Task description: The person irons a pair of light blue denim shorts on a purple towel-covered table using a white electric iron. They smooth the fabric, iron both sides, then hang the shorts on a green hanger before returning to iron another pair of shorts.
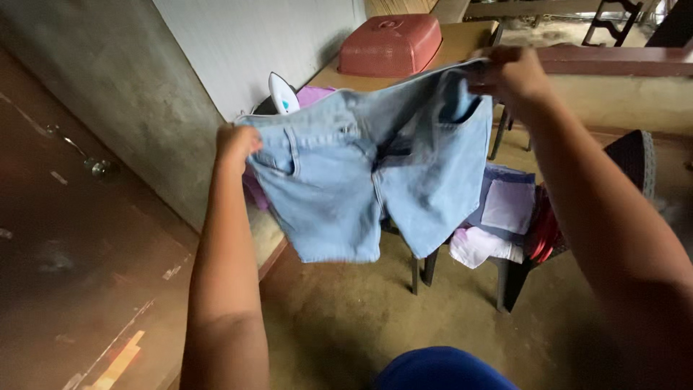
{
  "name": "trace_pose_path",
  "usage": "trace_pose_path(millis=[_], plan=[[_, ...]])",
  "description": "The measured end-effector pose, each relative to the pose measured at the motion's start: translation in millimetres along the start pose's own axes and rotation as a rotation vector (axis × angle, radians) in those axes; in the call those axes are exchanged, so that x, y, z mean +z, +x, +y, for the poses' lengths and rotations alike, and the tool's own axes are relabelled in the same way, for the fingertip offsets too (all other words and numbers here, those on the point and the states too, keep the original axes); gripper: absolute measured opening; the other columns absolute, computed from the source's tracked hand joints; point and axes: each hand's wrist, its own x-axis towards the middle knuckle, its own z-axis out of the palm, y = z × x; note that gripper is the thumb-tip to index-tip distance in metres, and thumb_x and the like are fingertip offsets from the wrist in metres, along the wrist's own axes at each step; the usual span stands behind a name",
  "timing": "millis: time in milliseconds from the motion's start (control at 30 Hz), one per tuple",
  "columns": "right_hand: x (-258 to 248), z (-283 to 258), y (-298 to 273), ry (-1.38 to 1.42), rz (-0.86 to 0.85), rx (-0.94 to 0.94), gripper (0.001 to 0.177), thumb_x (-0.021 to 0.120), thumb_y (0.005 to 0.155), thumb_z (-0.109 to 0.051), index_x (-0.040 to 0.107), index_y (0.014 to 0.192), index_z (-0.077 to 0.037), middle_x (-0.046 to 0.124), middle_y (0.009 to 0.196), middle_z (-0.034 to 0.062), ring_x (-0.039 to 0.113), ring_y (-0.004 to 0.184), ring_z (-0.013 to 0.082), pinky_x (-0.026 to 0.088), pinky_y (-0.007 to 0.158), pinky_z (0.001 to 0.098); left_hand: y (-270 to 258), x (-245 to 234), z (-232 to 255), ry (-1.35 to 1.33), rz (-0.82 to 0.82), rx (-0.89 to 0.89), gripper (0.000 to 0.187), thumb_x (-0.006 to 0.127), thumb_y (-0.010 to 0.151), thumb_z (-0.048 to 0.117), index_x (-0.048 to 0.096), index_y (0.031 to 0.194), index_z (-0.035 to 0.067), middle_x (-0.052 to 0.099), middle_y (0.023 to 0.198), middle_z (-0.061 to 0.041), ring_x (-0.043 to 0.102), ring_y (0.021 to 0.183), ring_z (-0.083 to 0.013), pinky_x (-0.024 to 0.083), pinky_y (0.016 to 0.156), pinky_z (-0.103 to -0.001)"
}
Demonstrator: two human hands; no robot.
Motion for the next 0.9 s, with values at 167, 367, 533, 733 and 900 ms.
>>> trace_pose_path(millis=[167, 367, 533, 733, 900], plan=[[75, -12, -18, -0.103, -0.209, 0.06, 0.042, 0.054, 0.077, 0.001, 0.057, 0.119, 0.002, 0.064, 0.104, 0.0136, 0.062, 0.092, 0.0201, 0.052, 0.08, 0.0281, -41, 46, 61, 1.079, -0.575, 0.078, 0.095, 0.075, 0.064, 0.055, 0.041, 0.129, -0.005, 0.046, 0.129, -0.024, 0.045, 0.121, -0.0312, 0.036, 0.101, -0.034], [174, -29, -46, -0.109, -0.536, -0.119, 0.062, 0.056, 0.064, 0.009, 0.05, 0.125, 0.001, 0.062, 0.102, 0.0066, 0.054, 0.09, 0.0133, 0.047, 0.075, 0.0257, -73, 127, 62, 0.198, -0.562, 0.546, 0.043, 0.073, 0.075, 0.02, 0.056, 0.107, -0.003, 0.061, 0.102, -0.015, 0.053, 0.095, -0.0203, 0.044, 0.083, -0.034], [146, -27, -43, 0.066, -0.26, -0.069, 0.055, 0.053, 0.075, 0.006, 0.042, 0.128, -0.001, 0.065, 0.101, 0.0072, 0.062, 0.095, 0.0166, 0.051, 0.084, 0.0276, -80, 108, 62, 0.077, -0.619, 0.614, 0.028, 0.069, 0.075, 0.007, 0.061, 0.1, -0.002, 0.063, 0.083, -0.004, 0.053, 0.077, -0.0105, 0.047, 0.073, -0.03], [162, 23, -89, -0.347, -0.066, -0.45, 0.019, 0.051, 0.075, 0.01, 0.059, 0.09, 0.001, 0.06, 0.09, 0.0105, 0.06, 0.086, 0.0205, 0.048, 0.081, 0.0309, -103, 104, 95, 0.344, -0.538, 0.691, 0.028, 0.066, 0.071, 0.005, 0.064, 0.099, 0.004, 0.067, 0.09, -0.014, 0.065, 0.082, -0.0231, 0.05, 0.071, -0.036], [199, 122, -86, -0.853, -0.197, -0.104, 0.017, 0.051, 0.072, 0.002, 0.064, 0.082, -0.003, 0.062, 0.078, 0.0182, 0.062, 0.072, 0.0335, 0.049, 0.064, 0.0408, -133, 99, 106, 0.542, -0.452, 0.785, 0.023, 0.061, 0.068, 0.002, 0.068, 0.089, 0.01, 0.064, 0.091, -0.014, 0.059, 0.085, -0.036, 0.048, 0.072, -0.042]])
